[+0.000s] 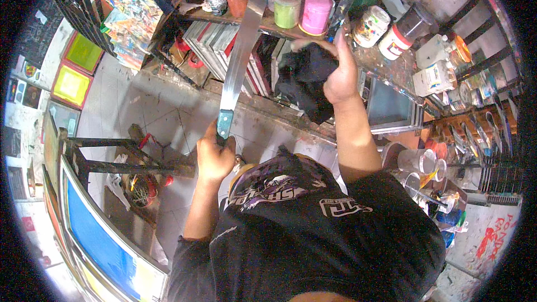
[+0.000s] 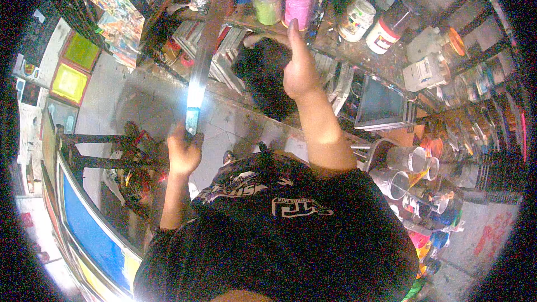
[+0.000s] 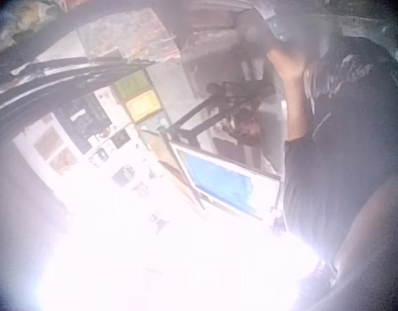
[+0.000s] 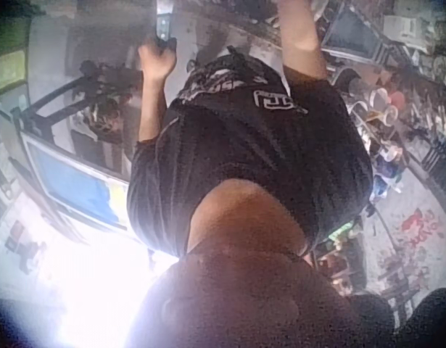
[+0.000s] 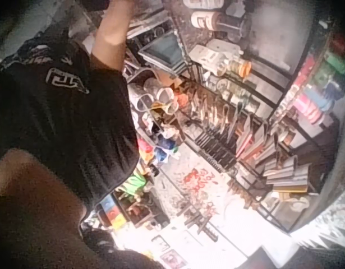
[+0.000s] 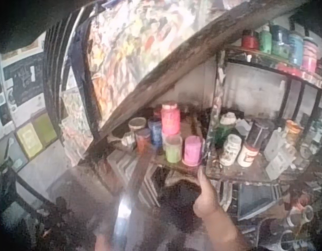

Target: The person folds a black cloth, then moves to a table with multiple paint containers. They pick up a green paint container and a stir stick, stir the paint, and wipe the stick with the cloth. The person also briefly handles a large framed panel with blue and yellow paint.

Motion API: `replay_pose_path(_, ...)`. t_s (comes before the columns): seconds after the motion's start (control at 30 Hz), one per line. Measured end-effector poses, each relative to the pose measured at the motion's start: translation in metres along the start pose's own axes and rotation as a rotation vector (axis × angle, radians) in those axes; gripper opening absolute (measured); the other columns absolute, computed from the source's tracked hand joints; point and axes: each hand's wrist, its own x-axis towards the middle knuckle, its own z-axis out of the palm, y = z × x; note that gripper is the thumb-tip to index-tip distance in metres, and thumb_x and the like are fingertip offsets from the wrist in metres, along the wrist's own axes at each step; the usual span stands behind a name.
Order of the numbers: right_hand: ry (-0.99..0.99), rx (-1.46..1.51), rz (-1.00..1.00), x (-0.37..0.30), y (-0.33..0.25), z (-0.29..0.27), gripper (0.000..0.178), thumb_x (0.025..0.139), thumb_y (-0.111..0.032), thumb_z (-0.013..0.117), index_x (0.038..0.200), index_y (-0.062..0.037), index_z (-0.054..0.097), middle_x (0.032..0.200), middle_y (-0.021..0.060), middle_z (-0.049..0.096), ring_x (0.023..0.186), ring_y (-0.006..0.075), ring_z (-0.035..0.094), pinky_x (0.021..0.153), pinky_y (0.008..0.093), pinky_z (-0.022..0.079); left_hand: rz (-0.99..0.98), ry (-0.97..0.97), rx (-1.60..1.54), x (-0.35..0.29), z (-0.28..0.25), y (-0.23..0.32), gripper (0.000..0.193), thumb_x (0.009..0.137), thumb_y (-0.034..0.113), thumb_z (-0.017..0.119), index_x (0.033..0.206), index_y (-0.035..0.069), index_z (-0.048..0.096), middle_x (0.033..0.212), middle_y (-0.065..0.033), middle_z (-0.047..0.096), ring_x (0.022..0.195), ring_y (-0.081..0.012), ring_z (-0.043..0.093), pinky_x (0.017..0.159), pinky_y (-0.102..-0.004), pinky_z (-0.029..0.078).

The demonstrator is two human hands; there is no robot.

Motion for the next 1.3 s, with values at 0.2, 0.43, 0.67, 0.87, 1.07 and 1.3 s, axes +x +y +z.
replay_pose_path(0.2,-0.068,0.006,-0.072,-0.001,-0.002,0.000,0.053,0.087,-0.039,0.030,0.097,0.0064,0.055,0.091,0.0139,0.057,0.090,0.0241,0.052,0.088,0.0322,0.036,0.014,0.027,0.011,-0.002,0.002,-0.006,0.036,0.067,-0.001,0.056,0.102,0.000,0.052,0.068,-0.0146,0.057,0.060,-0.0212,0.055,0.058,-0.0330,0.044)
replay_pose_path(0.43,0.219,-0.491,-0.092,-0.010,0.004,0.014,0.034,0.073,-0.004,0.061,0.105,0.0002,0.052,0.094,0.0062,0.056,0.086,0.0138,0.052,0.079,0.0264,0.041,0.077,0.055,0.109,-0.003,0.000,-0.014,0.041,0.068,0.007,0.054,0.107,-0.001,0.049,0.061,-0.0169,0.055,0.056,-0.0288,0.058,0.055,-0.0367,0.044)
replay_pose_path(0.67,0.178,-0.951,-0.673,-0.004,0.027,0.041,0.023,0.067,-0.005,0.066,0.090,-0.0027,0.062,0.084,0.0118,0.062,0.077,0.0227,0.060,0.070,0.0302,0.046,0.107,0.065,0.118,-0.007,0.002,0.007,0.041,0.064,0.004,0.052,0.105,0.001,0.049,0.065,-0.0219,0.056,0.064,-0.0391,0.057,0.059,-0.0441,0.045)
replay_pose_path(0.87,0.012,-1.201,-0.649,-0.004,0.048,0.055,0.022,0.064,-0.005,0.065,0.085,-0.0019,0.061,0.072,0.0127,0.057,0.066,0.0274,0.057,0.061,0.0329,0.045,0.109,0.064,0.089,-0.010,0.007,0.011,0.040,0.063,0.003,0.052,0.103,-0.001,0.051,0.063,-0.0202,0.054,0.058,-0.0351,0.057,0.056,-0.0378,0.044)
replay_pose_path(1.07,-0.032,-1.212,-0.665,-0.006,0.059,0.053,0.021,0.062,-0.003,0.065,0.083,-0.0028,0.061,0.077,0.0134,0.060,0.067,0.0285,0.059,0.059,0.0325,0.047,0.104,0.038,0.098,-0.013,0.008,0.004,0.039,0.062,0.004,0.054,0.100,0.000,0.050,0.065,-0.0213,0.056,0.063,-0.0382,0.057,0.057,-0.0426,0.046)
replay_pose_path(1.3,-0.260,-1.056,-0.494,-0.030,0.073,0.067,0.021,0.062,-0.002,0.064,0.082,-0.0028,0.061,0.076,0.0129,0.060,0.070,0.0285,0.060,0.063,0.0326,0.047,0.087,0.100,0.075,-0.012,0.012,-0.005,0.032,0.064,0.004,0.056,0.095,-0.002,0.051,0.067,-0.0225,0.057,0.066,-0.0388,0.058,0.059,-0.0418,0.046)
